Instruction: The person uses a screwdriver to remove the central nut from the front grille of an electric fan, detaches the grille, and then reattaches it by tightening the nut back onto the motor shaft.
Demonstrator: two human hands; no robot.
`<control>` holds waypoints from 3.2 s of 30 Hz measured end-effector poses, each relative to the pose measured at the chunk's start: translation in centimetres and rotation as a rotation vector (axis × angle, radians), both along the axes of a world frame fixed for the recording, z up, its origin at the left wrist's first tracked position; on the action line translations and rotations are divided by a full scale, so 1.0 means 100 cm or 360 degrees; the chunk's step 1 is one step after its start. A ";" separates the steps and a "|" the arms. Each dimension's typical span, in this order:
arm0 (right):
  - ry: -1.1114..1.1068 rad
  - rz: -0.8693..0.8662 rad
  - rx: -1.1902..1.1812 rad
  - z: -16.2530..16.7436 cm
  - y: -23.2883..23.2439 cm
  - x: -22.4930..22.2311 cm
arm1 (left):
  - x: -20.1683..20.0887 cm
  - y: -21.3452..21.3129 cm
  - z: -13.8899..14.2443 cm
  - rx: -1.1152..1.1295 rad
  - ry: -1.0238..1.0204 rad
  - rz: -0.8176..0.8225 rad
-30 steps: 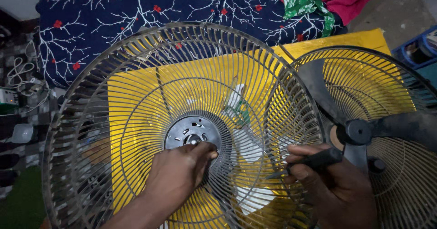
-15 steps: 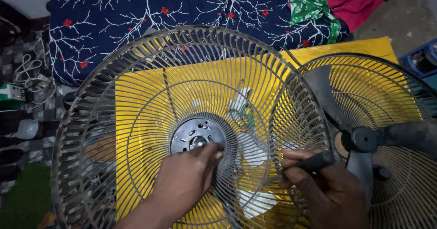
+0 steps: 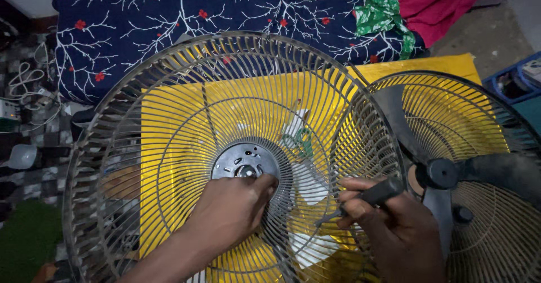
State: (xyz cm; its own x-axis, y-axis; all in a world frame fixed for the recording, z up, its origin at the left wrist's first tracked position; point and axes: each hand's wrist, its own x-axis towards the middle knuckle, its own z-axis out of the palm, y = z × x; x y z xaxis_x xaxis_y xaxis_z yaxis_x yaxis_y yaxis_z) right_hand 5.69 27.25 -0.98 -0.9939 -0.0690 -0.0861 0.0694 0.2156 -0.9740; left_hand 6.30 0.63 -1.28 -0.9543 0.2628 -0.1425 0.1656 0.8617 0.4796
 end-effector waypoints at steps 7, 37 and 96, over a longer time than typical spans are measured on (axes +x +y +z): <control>-0.0185 0.0061 0.0049 0.017 -0.012 -0.006 | 0.005 0.006 -0.008 0.0105 0.0334 -0.0043; 0.0183 0.0309 0.0135 0.023 -0.065 -0.006 | 0.007 -0.010 -0.010 0.0372 0.0221 0.0158; 0.0367 -0.1152 0.0347 0.026 -0.034 0.089 | 0.177 -0.204 -0.077 0.2396 -0.0482 0.1104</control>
State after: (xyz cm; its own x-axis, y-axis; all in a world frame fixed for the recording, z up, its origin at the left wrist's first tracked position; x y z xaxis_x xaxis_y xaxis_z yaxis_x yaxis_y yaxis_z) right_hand 14.58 23.86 1.65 -0.7796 0.5965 0.1908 0.0666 0.3819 -0.9218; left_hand 24.02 -19.77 -8.97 -0.9271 -0.1017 -0.3606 -0.2675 -0.4944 0.8271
